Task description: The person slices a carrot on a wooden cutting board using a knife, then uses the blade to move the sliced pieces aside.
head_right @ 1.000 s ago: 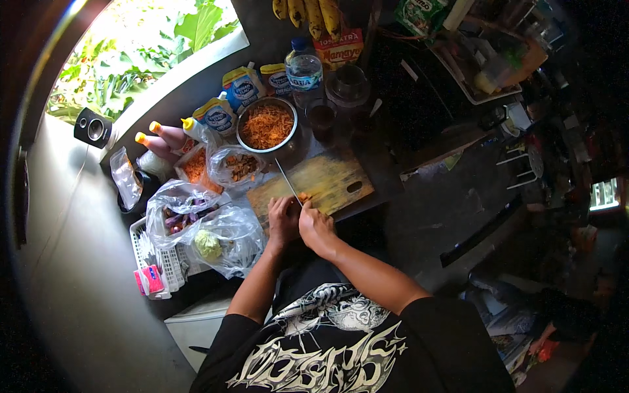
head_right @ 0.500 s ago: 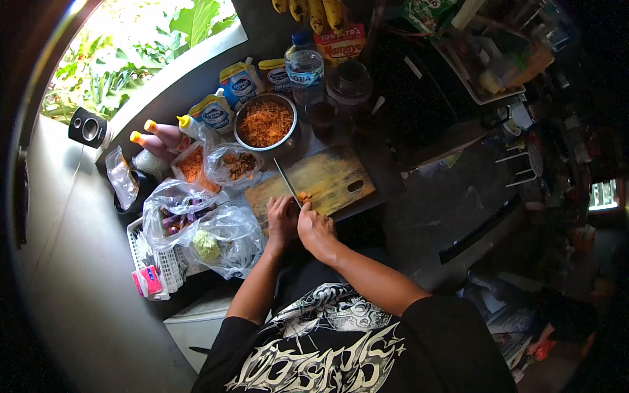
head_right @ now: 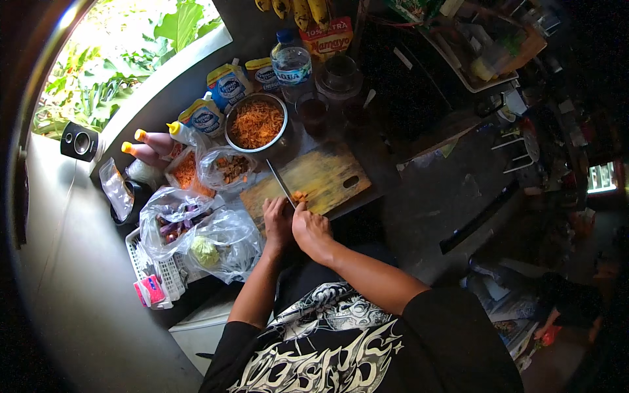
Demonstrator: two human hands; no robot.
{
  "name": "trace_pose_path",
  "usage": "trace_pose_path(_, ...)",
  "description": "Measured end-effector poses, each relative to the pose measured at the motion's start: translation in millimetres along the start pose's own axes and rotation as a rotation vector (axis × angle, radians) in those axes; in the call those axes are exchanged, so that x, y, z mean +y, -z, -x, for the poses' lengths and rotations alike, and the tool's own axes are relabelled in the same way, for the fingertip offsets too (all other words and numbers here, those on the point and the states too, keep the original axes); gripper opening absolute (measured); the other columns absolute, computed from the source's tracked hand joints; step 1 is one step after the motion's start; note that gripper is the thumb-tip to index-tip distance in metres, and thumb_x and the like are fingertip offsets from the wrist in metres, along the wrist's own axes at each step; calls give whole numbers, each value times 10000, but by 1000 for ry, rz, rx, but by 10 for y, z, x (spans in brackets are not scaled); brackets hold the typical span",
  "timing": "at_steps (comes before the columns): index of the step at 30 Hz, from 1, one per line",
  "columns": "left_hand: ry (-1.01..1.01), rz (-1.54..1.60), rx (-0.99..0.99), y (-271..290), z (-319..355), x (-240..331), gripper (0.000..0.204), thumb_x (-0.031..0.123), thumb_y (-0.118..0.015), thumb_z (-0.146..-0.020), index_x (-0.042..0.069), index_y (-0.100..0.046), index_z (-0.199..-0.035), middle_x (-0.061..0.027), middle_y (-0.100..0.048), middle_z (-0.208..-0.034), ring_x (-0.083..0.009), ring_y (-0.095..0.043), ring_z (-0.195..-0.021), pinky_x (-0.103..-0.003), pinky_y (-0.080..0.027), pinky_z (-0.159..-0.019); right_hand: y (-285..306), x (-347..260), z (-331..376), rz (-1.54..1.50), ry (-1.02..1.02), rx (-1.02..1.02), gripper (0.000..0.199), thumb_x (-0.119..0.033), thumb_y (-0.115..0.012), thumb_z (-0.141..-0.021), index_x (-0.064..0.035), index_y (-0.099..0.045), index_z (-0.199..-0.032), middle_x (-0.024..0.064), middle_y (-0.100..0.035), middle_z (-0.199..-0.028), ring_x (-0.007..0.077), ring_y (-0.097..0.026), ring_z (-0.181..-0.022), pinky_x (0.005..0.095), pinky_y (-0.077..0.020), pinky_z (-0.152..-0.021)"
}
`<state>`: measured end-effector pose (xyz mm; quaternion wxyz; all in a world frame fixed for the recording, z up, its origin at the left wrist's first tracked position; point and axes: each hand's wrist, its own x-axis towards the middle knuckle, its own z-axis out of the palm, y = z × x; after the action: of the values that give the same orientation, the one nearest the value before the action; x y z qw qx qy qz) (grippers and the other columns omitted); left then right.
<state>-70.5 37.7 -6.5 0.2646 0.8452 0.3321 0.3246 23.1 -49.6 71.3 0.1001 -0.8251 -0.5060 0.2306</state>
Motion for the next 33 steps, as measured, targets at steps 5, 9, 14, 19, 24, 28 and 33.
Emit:
trace_pose_path(5,8,6,21,10,-20,25,244,61,-730,-734,46,-662,-968,-113,-654,-851,-340,-542,-781,-423,-426,-747,12,11,-13,15,5,-32,244,-81,-480,-946,97,-533,-1106,248,-703,-806,401,-718,-784,486,-587,-682)
trace_pose_path(9,-2,14,29,26,-45,61,248,64,-732,-732,46,-663,-969,-110,-658,-851,-339,-543,-773,-421,-428,-750,-50,34,-38,15,-9,-23,230,-79,-480,-948,90,-532,-1094,247,-702,-802,396,-719,-777,484,-587,-676)
trace_pose_path(14,-8,-5,35,18,-30,28,276,43,-718,-716,49,-663,-986,-111,-669,-873,-337,-562,-795,-417,-434,-780,-87,54,-47,22,-2,-17,190,-73,-474,-948,61,-527,-1072,238,-704,-797,391,-721,-771,481,-588,-677)
trace_pose_path(19,-18,0,26,15,-46,36,273,21,-702,-716,52,-657,-984,-112,-673,-880,-338,-570,-808,-419,-433,-790,-210,156,-156,17,11,20,160,-66,-468,-943,38,-510,-1057,247,-702,-801,403,-718,-776,498,-583,-686)
trace_pose_path(24,-2,4,15,37,-80,78,228,16,-701,-739,59,-648,-957,-108,-675,-876,-334,-571,-808,-420,-429,-787,-203,219,-235,-95,-33,-16,198,-122,-461,-968,49,-513,-1054,283,-694,-837,439,-706,-836,531,-569,-742)
trace_pose_path(28,-7,13,50,8,-62,58,202,32,-708,-758,64,-648,-949,-107,-673,-868,-332,-569,-803,-419,-424,-776,37,143,-232,-145,-88,-80,255,-178,-454,-990,62,-522,-1043,295,-693,-863,455,-697,-891,543,-558,-798)
trace_pose_path(33,-8,0,29,-12,-9,-15,199,53,-713,-763,67,-656,-953,-105,-669,-864,-332,-565,-805,-415,-419,-774,34,56,-127,-59,-34,-42,210,-129,-477,-956,59,-530,-1036,281,-697,-832,438,-709,-835,516,-578,-751)
